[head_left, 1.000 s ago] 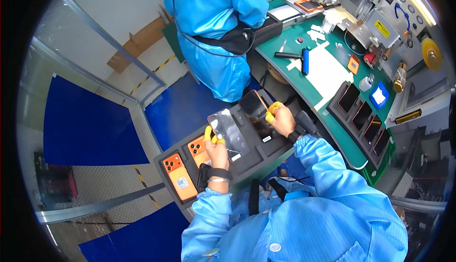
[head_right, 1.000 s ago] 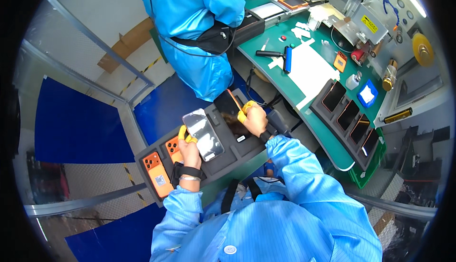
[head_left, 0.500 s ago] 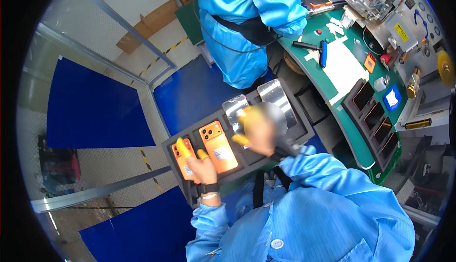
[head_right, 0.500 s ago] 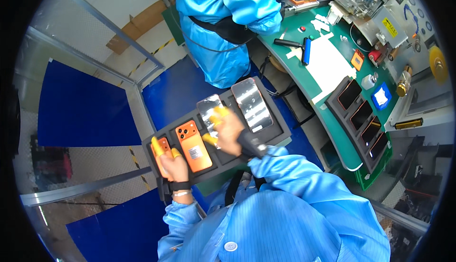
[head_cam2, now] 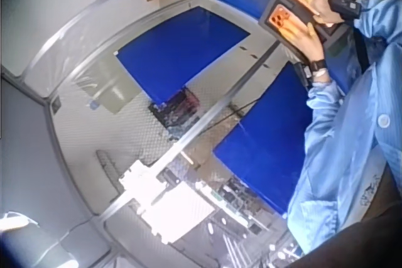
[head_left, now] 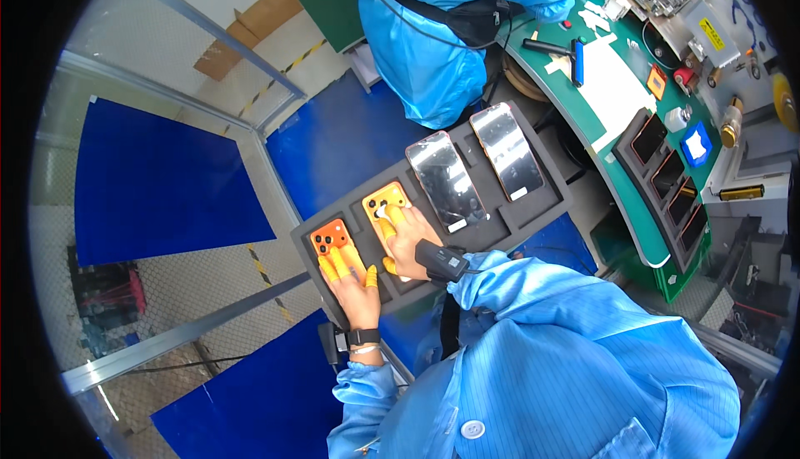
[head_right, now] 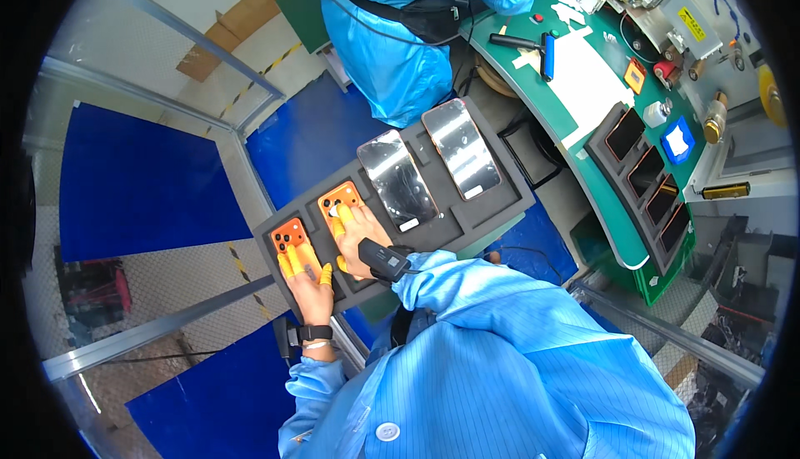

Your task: The recorder uses a cleaning cloth and solution to wipe down the screens of several smartphones held in a tray, then organizes and checks the devices.

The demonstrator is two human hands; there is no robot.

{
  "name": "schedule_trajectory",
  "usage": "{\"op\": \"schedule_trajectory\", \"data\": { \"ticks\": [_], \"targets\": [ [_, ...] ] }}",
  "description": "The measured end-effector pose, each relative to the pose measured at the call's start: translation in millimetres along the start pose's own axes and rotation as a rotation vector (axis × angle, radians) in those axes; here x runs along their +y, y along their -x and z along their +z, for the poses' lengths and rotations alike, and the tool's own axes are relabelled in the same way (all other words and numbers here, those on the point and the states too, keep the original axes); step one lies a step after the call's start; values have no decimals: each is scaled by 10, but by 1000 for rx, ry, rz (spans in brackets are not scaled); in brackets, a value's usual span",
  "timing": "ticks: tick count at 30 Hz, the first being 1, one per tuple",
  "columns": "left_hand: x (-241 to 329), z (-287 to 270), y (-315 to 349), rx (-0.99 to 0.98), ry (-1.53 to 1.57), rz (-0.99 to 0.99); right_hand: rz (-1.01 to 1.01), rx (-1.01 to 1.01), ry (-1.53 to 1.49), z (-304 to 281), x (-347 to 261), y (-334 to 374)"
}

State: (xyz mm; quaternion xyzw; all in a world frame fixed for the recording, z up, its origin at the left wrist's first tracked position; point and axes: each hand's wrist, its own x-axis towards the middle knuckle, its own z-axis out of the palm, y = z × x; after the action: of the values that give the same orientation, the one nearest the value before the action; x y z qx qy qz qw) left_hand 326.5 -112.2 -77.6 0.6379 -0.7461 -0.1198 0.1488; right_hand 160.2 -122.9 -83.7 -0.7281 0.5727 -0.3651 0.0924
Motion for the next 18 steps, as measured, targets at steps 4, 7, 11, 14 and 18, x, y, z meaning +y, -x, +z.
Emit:
{"op": "schedule_trajectory", "data": {
  "ticks": [4, 7, 11, 14, 18],
  "targets": [
    [-168, -151, -56, 54, 527, -173, 322, -336, -54, -189, -58, -92],
    [-362, -415, -33, 77, 906, -420, 457, -219, -74, -563, -75, -147],
    [-667, -531, -28, 113, 1208, -600, 659, -127, -110, -650, 251, -45],
    [-546, -501, 13, 151, 1424, -636, 781, -85, -245, -598, 362, 32],
    [-437, -336, -88, 137, 1526, -532, 872, 45, -695, -435, 350, 49]
  ]
}}
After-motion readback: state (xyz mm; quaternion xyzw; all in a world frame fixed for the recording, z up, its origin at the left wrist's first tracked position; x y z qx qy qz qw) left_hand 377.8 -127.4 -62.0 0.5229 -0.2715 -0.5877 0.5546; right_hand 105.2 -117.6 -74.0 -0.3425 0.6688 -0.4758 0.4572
